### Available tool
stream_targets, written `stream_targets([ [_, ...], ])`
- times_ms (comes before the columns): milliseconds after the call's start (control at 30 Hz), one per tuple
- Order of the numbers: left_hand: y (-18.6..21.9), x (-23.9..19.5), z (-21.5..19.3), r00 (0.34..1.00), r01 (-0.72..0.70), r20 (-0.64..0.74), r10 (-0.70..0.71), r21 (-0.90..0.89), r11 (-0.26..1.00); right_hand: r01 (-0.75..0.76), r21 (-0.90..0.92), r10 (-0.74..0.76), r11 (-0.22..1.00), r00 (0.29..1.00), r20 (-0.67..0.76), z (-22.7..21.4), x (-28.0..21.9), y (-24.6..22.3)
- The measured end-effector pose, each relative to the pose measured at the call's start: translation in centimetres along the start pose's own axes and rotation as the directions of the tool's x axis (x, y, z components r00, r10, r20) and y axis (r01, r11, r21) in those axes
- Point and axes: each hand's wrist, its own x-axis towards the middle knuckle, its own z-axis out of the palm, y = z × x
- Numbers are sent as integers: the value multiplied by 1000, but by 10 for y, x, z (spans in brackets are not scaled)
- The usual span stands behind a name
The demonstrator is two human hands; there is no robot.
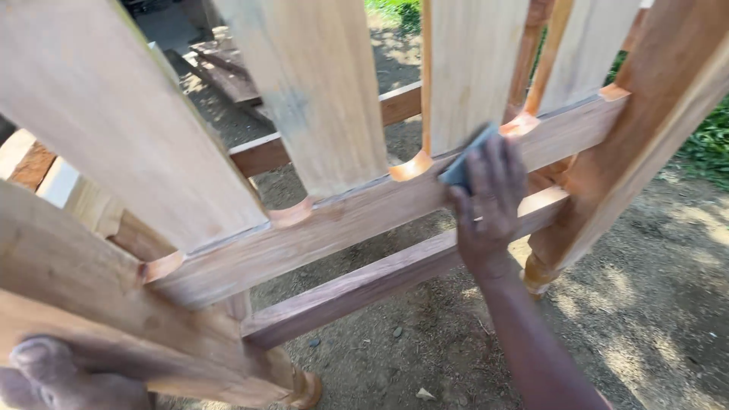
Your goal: The person sands a wooden chair with sandpaper.
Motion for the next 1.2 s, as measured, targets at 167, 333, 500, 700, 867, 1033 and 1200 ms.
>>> stream_targets([
  [167, 22, 25, 25, 990, -134, 35, 134, 3, 991, -313, 167, 334, 935, 934, -123, -20, 15, 48],
  [333, -2, 22, 13, 987, -136, 68, 143, -92, 986, -292, 2, 288, 956, 942, -174, 1, -1, 13],
  [500, -4, 22, 12, 992, -99, 64, 105, -92, 991, -81, 75, 87, 994, 993, -79, 47, -36, -65],
  [700, 49, 28, 21, 987, -92, 131, 95, -33, 995, 117, 48, -116, 992, 993, -26, 55, -41, -104],
  [867, 27, 26, 18, 983, -80, 168, 78, 8, 997, -33, 42, 37, 999, 995, -93, 32, -22, -54],
  [1033, -18, 24, 7, 998, -54, 10, 54, -18, 998, -301, 155, 328, 941, 923, -202, 25, -13, -55],
  [1200, -4, 27, 12, 997, -55, 37, 61, -142, 988, -240, 210, 277, 948, 946, -166, 68, -34, -128],
])
